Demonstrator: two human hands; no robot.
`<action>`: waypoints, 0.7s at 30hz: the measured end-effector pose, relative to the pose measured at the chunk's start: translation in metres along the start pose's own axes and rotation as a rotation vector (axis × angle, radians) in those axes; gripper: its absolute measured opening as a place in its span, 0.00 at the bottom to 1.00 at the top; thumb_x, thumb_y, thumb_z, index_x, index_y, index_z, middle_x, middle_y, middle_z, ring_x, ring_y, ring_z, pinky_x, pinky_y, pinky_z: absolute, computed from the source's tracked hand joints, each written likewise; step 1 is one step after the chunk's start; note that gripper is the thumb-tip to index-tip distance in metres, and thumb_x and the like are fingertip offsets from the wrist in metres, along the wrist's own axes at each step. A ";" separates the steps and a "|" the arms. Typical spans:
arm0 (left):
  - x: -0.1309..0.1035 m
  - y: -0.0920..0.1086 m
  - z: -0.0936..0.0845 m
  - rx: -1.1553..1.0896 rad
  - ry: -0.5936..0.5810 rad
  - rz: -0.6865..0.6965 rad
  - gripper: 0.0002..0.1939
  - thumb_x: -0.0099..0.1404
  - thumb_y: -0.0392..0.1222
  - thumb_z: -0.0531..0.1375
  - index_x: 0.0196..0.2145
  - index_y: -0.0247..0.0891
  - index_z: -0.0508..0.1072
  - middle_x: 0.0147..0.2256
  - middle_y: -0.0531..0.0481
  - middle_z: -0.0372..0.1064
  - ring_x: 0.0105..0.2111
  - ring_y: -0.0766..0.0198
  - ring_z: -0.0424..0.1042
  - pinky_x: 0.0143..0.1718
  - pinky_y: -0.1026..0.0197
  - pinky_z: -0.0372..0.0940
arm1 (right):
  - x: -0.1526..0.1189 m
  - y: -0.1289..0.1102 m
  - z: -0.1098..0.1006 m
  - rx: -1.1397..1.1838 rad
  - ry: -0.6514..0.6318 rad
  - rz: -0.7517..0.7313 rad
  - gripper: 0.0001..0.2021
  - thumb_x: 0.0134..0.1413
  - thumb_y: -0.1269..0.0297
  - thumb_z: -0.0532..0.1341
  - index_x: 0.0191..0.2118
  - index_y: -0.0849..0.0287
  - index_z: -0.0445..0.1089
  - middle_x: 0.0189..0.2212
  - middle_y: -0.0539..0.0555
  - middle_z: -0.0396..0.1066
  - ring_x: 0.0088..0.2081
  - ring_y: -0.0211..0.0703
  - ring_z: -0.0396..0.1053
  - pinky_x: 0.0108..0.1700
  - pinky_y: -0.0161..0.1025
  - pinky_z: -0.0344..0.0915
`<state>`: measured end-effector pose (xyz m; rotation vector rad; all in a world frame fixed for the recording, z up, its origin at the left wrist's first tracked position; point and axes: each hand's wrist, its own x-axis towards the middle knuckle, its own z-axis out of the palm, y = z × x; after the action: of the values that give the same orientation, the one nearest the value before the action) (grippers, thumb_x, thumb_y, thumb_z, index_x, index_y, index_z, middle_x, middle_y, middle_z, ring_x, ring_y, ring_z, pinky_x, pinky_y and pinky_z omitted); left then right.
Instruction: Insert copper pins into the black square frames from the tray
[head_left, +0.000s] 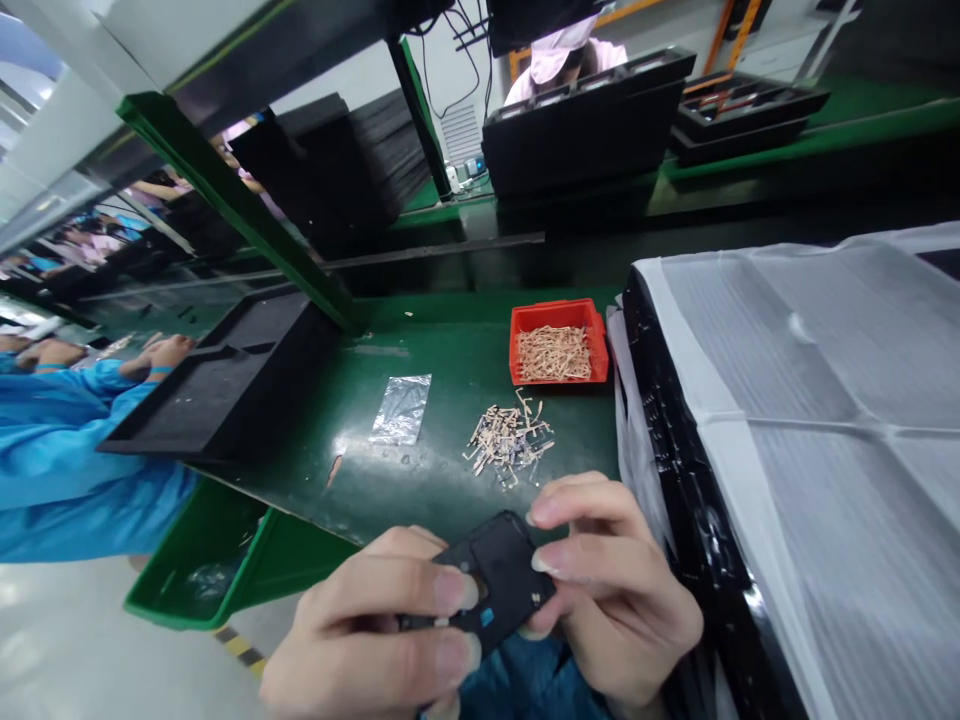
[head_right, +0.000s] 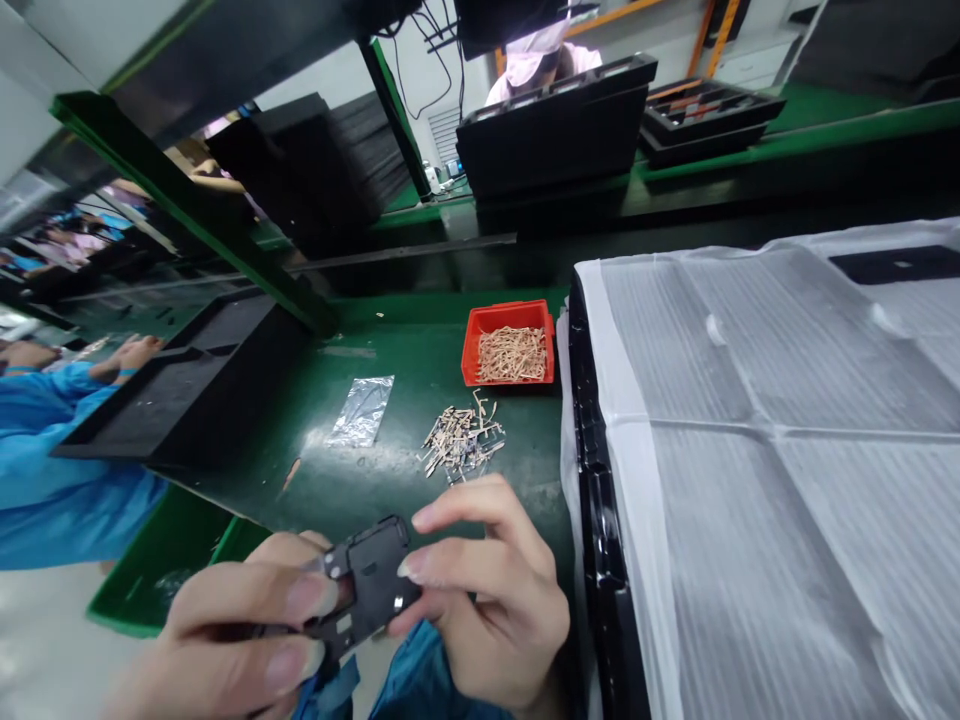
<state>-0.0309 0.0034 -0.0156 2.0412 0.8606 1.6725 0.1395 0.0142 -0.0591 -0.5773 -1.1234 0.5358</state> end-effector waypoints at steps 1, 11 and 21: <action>0.004 0.003 0.003 -0.007 -0.018 0.058 0.04 0.69 0.45 0.72 0.36 0.44 0.83 0.40 0.57 0.82 0.25 0.67 0.79 0.26 0.64 0.79 | 0.001 0.000 0.000 -0.008 -0.002 -0.016 0.02 0.69 0.66 0.66 0.41 0.56 0.75 0.40 0.53 0.77 0.38 0.42 0.74 0.36 0.43 0.75; -0.005 0.011 0.009 -0.174 -0.037 -0.145 0.09 0.74 0.39 0.67 0.50 0.42 0.84 0.39 0.51 0.78 0.23 0.67 0.81 0.21 0.63 0.77 | -0.003 0.003 0.014 -0.145 0.189 -0.201 0.06 0.67 0.76 0.64 0.37 0.61 0.76 0.38 0.54 0.77 0.33 0.41 0.74 0.31 0.45 0.73; -0.004 0.015 0.007 -0.067 -0.019 -0.118 0.07 0.70 0.39 0.71 0.46 0.44 0.85 0.34 0.52 0.80 0.19 0.67 0.78 0.16 0.65 0.75 | -0.007 0.000 0.014 -0.197 0.164 -0.195 0.07 0.69 0.70 0.64 0.35 0.59 0.74 0.35 0.52 0.76 0.31 0.39 0.74 0.28 0.43 0.72</action>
<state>-0.0215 -0.0100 -0.0107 1.9202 0.8881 1.5952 0.1241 0.0115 -0.0598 -0.6610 -1.0683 0.2066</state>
